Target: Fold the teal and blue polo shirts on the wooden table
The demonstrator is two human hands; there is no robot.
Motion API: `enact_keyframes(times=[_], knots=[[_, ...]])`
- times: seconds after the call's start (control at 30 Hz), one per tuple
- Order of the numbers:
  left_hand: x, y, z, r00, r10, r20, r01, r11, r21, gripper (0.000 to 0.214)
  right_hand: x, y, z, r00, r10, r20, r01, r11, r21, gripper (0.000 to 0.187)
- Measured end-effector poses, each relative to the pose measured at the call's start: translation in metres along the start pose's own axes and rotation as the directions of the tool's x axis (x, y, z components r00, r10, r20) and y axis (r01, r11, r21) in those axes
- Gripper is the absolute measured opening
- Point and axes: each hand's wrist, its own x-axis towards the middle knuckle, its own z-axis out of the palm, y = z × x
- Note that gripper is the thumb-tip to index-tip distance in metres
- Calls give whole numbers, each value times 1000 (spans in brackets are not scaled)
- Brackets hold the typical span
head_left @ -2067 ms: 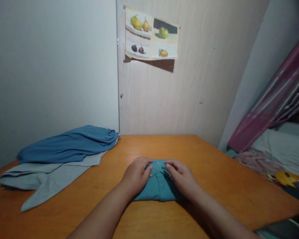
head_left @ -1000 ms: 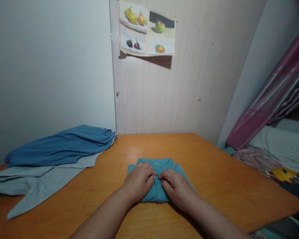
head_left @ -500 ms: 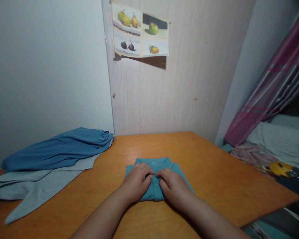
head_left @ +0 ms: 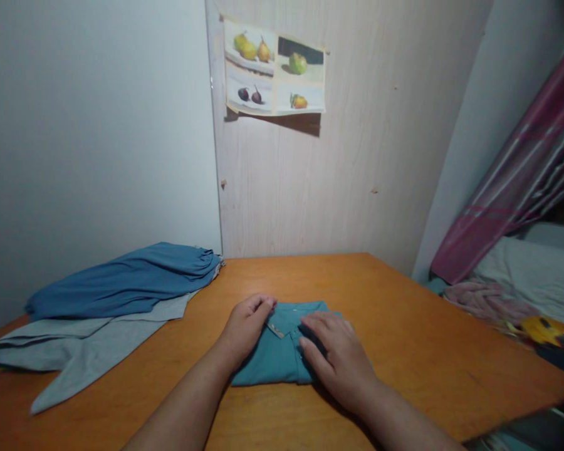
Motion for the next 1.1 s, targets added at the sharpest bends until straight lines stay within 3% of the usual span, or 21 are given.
enact_keyframes(times=[0.1,0.2,0.3,0.4,0.53,0.67,0.73,0.83,0.93,1.1], knots=[[6,-4,-11,979,-59,-193,38,993,-114,42,-2,-5,2,979,50,195,-37,997,-69,61],[9,-9,-19,937,-83,-339,27,986,-166,41,-2,-7,4,938,109,328,-83,992,-92,67],[11,-15,-25,909,-80,-408,17,988,-156,41,-1,-6,5,928,126,350,-95,990,-104,70],[11,-17,-30,911,-33,-410,20,999,-37,44,-2,-5,5,935,119,335,-90,991,-100,70],[8,-15,-28,943,100,-316,22,933,359,46,-1,-4,5,939,108,326,-81,992,-93,68],[-1,-13,-13,982,183,-45,-123,802,584,48,2,-4,0,936,108,335,-80,992,-95,69],[-7,-15,-6,991,115,74,-135,747,651,55,4,-3,-2,942,140,306,-109,987,-118,70],[-14,-20,0,980,-83,181,-88,633,769,71,3,2,-3,934,219,281,-179,971,-161,75],[-17,-21,0,958,-193,212,-73,553,830,84,-2,7,0,911,246,331,-199,965,-171,77],[-16,-16,-2,946,-245,213,-59,516,854,88,-6,19,0,915,252,315,-222,966,-129,76]])
